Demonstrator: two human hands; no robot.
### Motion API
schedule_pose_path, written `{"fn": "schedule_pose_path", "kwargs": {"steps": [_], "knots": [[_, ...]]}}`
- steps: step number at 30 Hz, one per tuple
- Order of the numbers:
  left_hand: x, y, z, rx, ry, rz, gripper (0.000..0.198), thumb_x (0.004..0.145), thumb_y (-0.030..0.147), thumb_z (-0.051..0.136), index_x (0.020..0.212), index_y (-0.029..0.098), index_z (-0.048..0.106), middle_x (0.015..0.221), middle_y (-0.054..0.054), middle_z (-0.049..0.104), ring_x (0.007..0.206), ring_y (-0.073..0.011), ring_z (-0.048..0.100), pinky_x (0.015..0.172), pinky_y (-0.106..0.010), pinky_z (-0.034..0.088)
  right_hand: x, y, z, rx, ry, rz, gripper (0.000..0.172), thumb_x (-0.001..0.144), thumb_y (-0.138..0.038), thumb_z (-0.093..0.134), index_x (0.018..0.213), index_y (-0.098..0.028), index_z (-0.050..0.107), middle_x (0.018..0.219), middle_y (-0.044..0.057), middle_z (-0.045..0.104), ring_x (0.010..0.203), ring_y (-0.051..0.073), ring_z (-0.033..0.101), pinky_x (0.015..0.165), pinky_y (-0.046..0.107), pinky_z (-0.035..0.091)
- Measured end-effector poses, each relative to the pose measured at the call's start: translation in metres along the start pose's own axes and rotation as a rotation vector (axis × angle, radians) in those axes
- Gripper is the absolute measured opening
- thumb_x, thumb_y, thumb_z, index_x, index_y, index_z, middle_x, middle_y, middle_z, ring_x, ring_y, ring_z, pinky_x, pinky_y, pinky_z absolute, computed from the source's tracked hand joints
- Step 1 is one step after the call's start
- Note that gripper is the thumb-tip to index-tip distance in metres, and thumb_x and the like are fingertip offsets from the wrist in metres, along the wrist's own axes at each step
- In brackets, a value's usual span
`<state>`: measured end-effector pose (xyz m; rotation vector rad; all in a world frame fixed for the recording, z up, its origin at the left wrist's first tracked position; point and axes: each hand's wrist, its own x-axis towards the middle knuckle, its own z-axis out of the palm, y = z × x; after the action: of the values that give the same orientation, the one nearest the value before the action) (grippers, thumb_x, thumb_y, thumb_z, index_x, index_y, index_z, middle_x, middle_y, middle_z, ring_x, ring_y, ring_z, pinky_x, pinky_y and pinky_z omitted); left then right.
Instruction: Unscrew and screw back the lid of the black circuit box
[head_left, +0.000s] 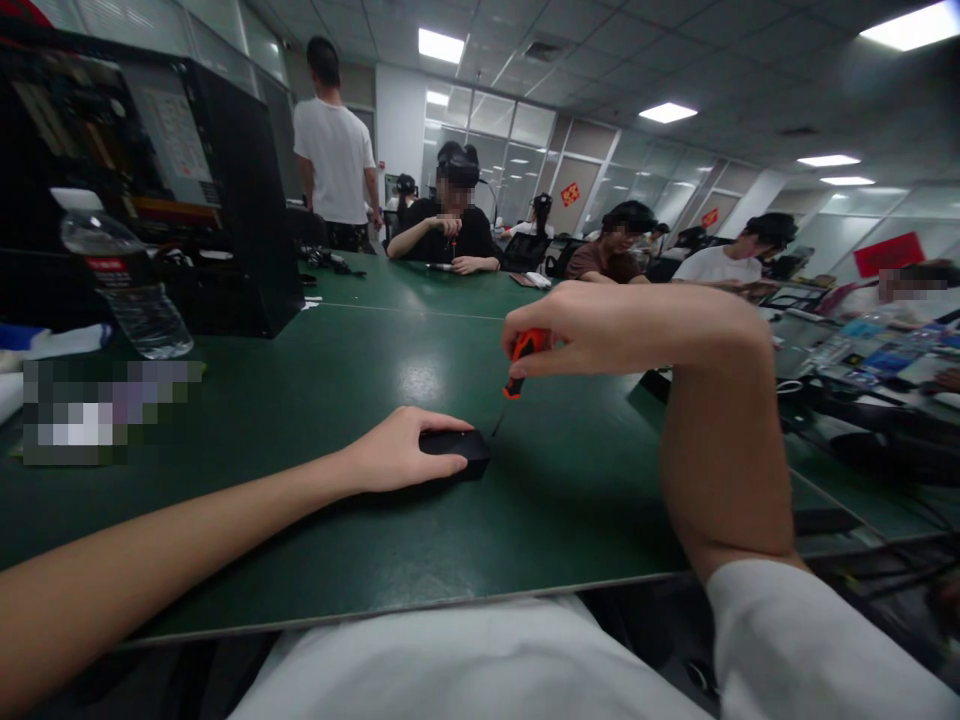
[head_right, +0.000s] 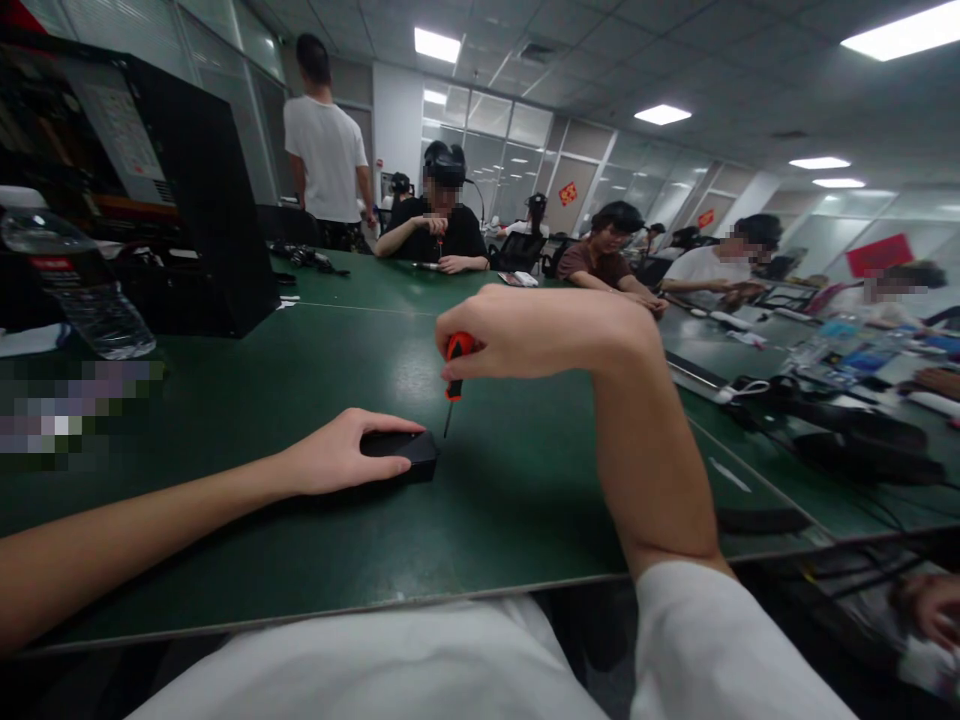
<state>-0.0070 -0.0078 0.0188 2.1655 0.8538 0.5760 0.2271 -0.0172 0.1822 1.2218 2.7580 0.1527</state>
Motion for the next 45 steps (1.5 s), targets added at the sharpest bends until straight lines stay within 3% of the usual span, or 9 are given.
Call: {"fn": "schedule_pose_path", "kwargs": {"steps": [10,22,33,45], "knots": [[0.001,-0.005,0.001,-0.046,-0.011,-0.006,0.048,0.086,0.035,0.071,0.13,0.017,0.07,0.122,-0.006,0.075,0.11,-0.0275,0.07,0.097,-0.034,0.052,0.005,-0.014,0.001,-0.021,0.097,0.012,0.031,0.094,-0.048,0.055,0.1,-0.021,0.071,0.081,0.002,0.069,0.065,0.013,0.059,0.059,0.025,0.035],[0.002,-0.013,0.003,-0.11,-0.009,0.026,0.048,0.085,0.037,0.072,0.13,0.019,0.07,0.12,-0.005,0.076,0.108,-0.0265,0.071,0.1,-0.036,0.052,0.009,-0.019,-0.001,0.033,0.039,-0.015,0.032,0.097,-0.044,0.051,0.105,-0.022,0.072,0.087,0.003,0.072,0.073,0.016,0.063,0.063,0.026,0.039],[0.004,-0.015,0.004,-0.07,0.0,0.054,0.047,0.085,0.038,0.072,0.128,0.018,0.071,0.118,-0.005,0.077,0.106,-0.0263,0.072,0.099,-0.034,0.052,0.006,-0.01,0.001,-0.006,0.028,0.036,0.031,0.095,-0.047,0.054,0.101,-0.022,0.073,0.081,0.0,0.071,0.063,0.012,0.059,0.059,0.024,0.036],[0.003,-0.016,0.004,-0.084,-0.011,0.051,0.047,0.085,0.037,0.071,0.128,0.018,0.071,0.122,-0.005,0.076,0.111,-0.0272,0.07,0.099,-0.033,0.051,0.004,-0.025,-0.001,0.11,0.014,-0.081,0.026,0.096,-0.035,0.049,0.102,-0.021,0.07,0.092,0.003,0.073,0.073,0.014,0.063,0.062,0.024,0.04]]}}
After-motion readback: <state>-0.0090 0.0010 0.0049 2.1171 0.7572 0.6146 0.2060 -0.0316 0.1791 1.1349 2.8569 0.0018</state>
